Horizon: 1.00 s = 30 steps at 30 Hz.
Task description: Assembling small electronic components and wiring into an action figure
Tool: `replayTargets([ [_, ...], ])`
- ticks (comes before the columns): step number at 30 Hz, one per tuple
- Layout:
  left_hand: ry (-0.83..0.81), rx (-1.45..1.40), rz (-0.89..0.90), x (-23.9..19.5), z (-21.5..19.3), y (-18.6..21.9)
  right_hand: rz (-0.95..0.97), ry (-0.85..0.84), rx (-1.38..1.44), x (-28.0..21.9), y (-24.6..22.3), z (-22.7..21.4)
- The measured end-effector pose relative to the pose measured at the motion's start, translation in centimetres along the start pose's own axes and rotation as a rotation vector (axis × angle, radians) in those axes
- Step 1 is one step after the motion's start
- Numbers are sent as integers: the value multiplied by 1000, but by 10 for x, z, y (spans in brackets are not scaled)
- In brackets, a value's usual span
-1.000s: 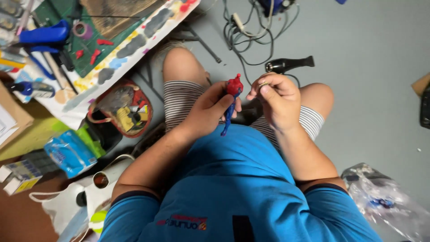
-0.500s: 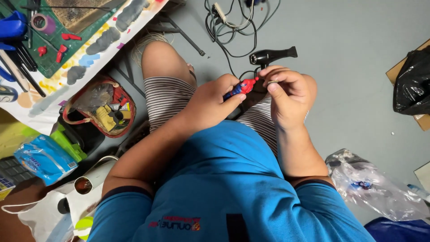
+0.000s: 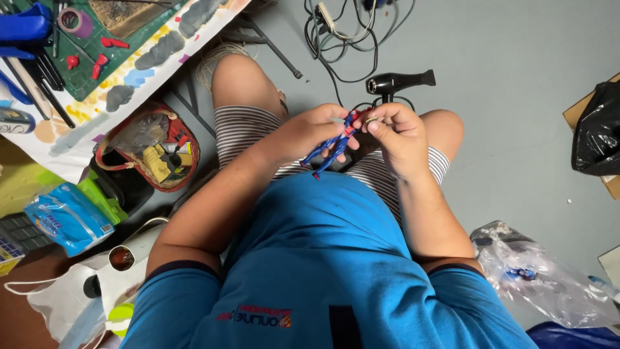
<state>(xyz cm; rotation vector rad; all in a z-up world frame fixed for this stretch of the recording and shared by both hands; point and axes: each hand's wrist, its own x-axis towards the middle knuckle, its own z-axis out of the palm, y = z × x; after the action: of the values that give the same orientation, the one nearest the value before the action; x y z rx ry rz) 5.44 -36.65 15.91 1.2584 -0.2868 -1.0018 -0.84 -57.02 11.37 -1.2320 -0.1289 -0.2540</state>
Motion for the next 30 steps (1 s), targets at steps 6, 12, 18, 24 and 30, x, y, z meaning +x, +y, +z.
replayTargets([
  [6,-114,-473,165,-16,-10,-7,136,217,439,-5,11,9],
  [12,4,-197,373,-12,-5,-29,62,303,467,-5,10,27],
  [18,482,151,595,19,18,-42,21,377,437,-10,13,40],
  [24,563,74,541,25,17,-25,-32,276,341,-17,13,34],
  [30,368,-232,340,20,14,-26,-86,227,232,-6,-4,1],
])
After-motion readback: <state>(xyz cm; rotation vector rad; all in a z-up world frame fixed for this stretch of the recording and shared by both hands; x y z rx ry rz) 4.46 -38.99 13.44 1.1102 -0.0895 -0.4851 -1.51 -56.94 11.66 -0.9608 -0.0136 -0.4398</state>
